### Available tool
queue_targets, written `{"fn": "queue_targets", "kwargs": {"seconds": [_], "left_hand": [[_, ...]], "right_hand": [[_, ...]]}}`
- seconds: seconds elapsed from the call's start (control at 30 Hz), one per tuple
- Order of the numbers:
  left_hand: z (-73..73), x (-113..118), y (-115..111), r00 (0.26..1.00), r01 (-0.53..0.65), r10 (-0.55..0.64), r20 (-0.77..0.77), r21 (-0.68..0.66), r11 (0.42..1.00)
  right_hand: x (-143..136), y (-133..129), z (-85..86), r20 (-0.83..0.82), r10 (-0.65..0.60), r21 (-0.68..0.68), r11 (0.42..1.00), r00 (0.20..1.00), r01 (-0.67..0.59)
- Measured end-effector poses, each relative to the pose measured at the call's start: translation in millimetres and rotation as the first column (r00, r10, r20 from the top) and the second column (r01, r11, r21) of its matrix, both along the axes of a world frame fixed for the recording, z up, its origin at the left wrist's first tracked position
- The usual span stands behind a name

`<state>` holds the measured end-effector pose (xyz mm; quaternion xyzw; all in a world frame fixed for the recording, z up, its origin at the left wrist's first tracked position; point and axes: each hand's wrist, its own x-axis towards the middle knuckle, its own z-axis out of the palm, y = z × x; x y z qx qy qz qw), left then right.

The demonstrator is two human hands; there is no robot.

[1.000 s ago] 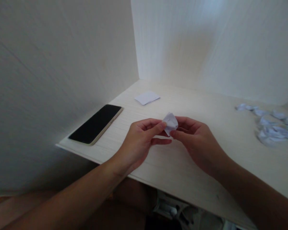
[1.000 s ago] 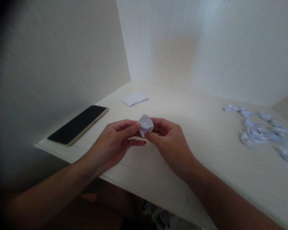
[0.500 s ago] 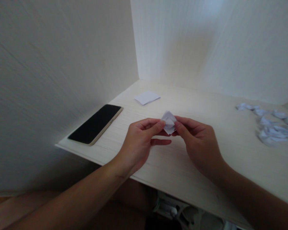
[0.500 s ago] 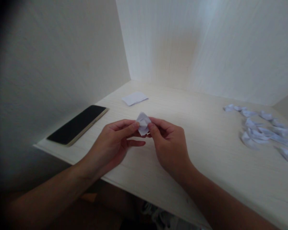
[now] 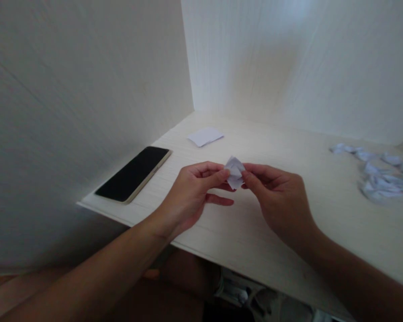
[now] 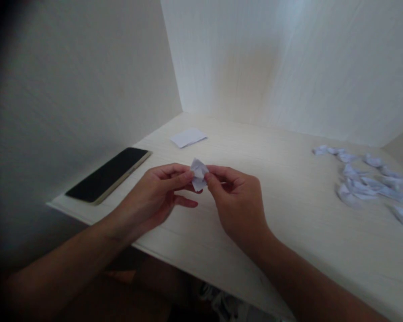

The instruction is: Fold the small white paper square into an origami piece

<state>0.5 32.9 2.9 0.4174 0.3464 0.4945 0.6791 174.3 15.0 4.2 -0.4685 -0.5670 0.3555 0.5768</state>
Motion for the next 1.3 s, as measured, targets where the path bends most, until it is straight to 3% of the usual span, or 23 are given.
{"fn": "queue_targets", "kwargs": {"seconds": [0.4,0.73,1.03,1.3], "left_hand": [[11.6,8,-8,0.975,-0.161,0.167,-0.144,0.053,0.986],[5.2,5,-5,0.991,-0.086,0.09,-0.096,0.043,0.995],[12.5,10,-11,0.917,-0.197,0.249,-0.311,0.191,0.962],[14.7,7,-11,0.912,-0.184,0.248,-0.328,0.214,0.959]], "right_hand": [[0,-1,-0.4,0.015,0.013,0.037,0.999,1.0,-0.013],[2,1,2.0,-0.065,0.038,-0.069,0.997,0.997,-0.042],[1,0,0.7,-0.071,0.076,-0.049,0.996,0.995,-0.08],[1,-3,1.1,0.042,0.024,0.016,1.0,0.999,-0.025]]}}
